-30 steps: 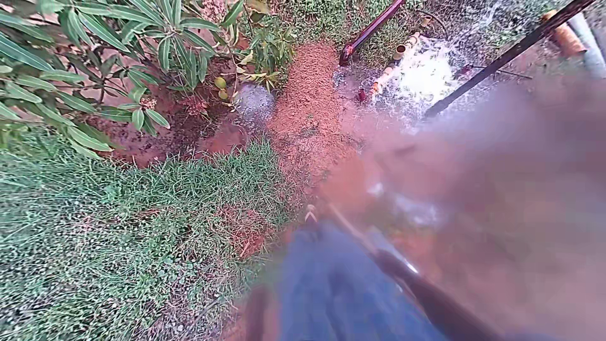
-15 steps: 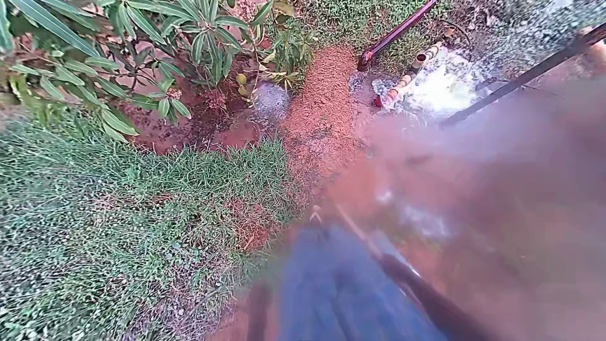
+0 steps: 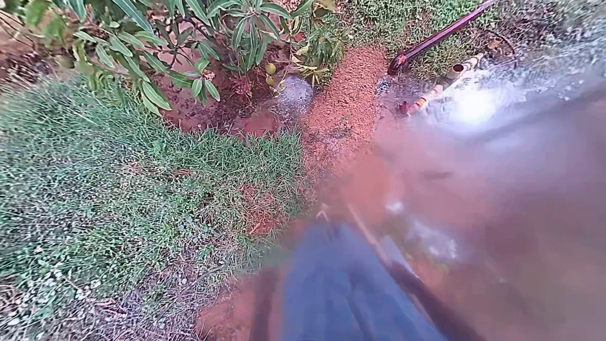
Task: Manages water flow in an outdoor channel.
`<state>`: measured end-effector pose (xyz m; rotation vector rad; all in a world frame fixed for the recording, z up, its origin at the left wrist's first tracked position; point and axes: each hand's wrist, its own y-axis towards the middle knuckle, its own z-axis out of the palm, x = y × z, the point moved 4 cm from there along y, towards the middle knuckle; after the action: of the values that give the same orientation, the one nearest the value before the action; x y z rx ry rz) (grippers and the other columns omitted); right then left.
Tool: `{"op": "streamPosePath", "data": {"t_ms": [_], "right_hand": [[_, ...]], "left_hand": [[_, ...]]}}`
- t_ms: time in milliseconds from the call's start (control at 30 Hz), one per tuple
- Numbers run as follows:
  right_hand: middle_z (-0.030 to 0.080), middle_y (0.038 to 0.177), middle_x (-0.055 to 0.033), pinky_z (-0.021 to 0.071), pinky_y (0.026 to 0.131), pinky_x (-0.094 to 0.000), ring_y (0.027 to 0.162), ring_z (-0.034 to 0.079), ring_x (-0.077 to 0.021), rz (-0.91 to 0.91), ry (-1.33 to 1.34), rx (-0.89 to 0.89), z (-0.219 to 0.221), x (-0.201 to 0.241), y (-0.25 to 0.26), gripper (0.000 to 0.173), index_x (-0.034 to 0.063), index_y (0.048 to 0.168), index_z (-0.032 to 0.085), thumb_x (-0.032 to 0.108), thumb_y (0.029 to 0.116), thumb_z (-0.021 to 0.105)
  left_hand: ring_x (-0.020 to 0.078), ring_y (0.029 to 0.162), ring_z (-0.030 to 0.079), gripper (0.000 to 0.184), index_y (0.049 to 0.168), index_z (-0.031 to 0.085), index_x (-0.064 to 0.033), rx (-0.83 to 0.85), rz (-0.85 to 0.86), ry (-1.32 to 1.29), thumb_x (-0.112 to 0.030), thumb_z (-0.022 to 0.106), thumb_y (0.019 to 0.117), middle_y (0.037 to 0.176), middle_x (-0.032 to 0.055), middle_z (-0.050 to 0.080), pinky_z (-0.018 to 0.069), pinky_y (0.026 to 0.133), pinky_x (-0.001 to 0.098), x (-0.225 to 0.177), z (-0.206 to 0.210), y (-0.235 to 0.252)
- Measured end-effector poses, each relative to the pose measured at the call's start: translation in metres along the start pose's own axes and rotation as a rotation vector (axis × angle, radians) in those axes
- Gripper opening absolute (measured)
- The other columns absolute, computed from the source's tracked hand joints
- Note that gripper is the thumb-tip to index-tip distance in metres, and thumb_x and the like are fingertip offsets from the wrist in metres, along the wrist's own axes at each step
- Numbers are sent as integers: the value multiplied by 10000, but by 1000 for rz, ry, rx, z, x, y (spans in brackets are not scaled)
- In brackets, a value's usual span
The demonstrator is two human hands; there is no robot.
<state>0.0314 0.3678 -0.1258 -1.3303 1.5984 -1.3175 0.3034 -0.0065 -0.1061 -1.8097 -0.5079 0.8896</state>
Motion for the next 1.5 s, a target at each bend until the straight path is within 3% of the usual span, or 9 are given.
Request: {"op": "streamPosePath", "data": {"t_ms": [167,267,400,567,667,833,1200,1300,1500], "right_hand": [[570,800,-35,480,594,-306,608,527,-116,30,60,-7,1,-3,-1,292,39,1250,560,212,1022,618],[566,776,-22,469,565,-282,584,523,-102,34,56,-11,0,3,-3,253,40,1218,566,181,1015,615],[573,836,-31,470,612,-296,642,534,-110,55,4,17,-1,8,-11,269,42,1238,560,212,1033,597],[579,813,-47,480,604,-315,622,537,-128,57,45,20,1,0,-1,260,21,1201,574,191,1009,614],[600,888,-114,494,687,-375,698,559,-174,57,85,36,-4,4,-3,317,-22,1261,568,196,1033,596],[635,936,-145,507,735,-419,761,596,-211,65,109,44,-15,2,6,360,-26,1298,561,209,1027,588],[641,804,-97,515,547,-348,588,599,-173,195,262,-4,-64,-25,35,414,26,1265,544,177,929,733],[628,797,-97,507,535,-342,575,586,-175,222,316,-31,-75,-27,38,418,35,1277,530,175,934,723],[603,771,-73,481,497,-317,547,558,-153,258,415,-45,-84,-20,33,436,56,1312,504,152,940,711]], "left_hand": [[389,1140,648,461,1481,391,63,-14,117,-56,-226,349,1123,1353,316,566,563,890,506,63,-17,66],[361,1323,532,456,1544,320,5,27,-80,-46,-208,293,1142,1514,259,459,445,1063,498,30,-14,26],[383,1129,639,434,1456,411,77,-67,53,-5,-187,311,1127,1382,325,538,541,881,488,40,-10,35],[368,1117,647,457,1479,407,50,-52,32,65,-235,295,1139,1369,297,562,547,882,478,21,-6,41],[370,1175,624,463,1509,359,51,-38,14,104,-215,277,1140,1414,295,532,518,955,486,-15,6,26],[366,1093,657,490,1487,393,47,-26,102,103,-278,304,1133,1352,297,570,555,874,491,-21,4,76],[329,1089,657,451,1481,394,30,-38,75,114,-254,314,1139,1354,274,567,551,878,456,-97,59,76],[365,1076,658,447,1480,394,40,-35,98,104,-235,311,1137,1345,299,559,558,859,485,-98,67,87],[265,924,701,462,1388,480,88,10,255,210,-275,379,1122,1177,256,653,585,785,420,-67,43,129]]}}
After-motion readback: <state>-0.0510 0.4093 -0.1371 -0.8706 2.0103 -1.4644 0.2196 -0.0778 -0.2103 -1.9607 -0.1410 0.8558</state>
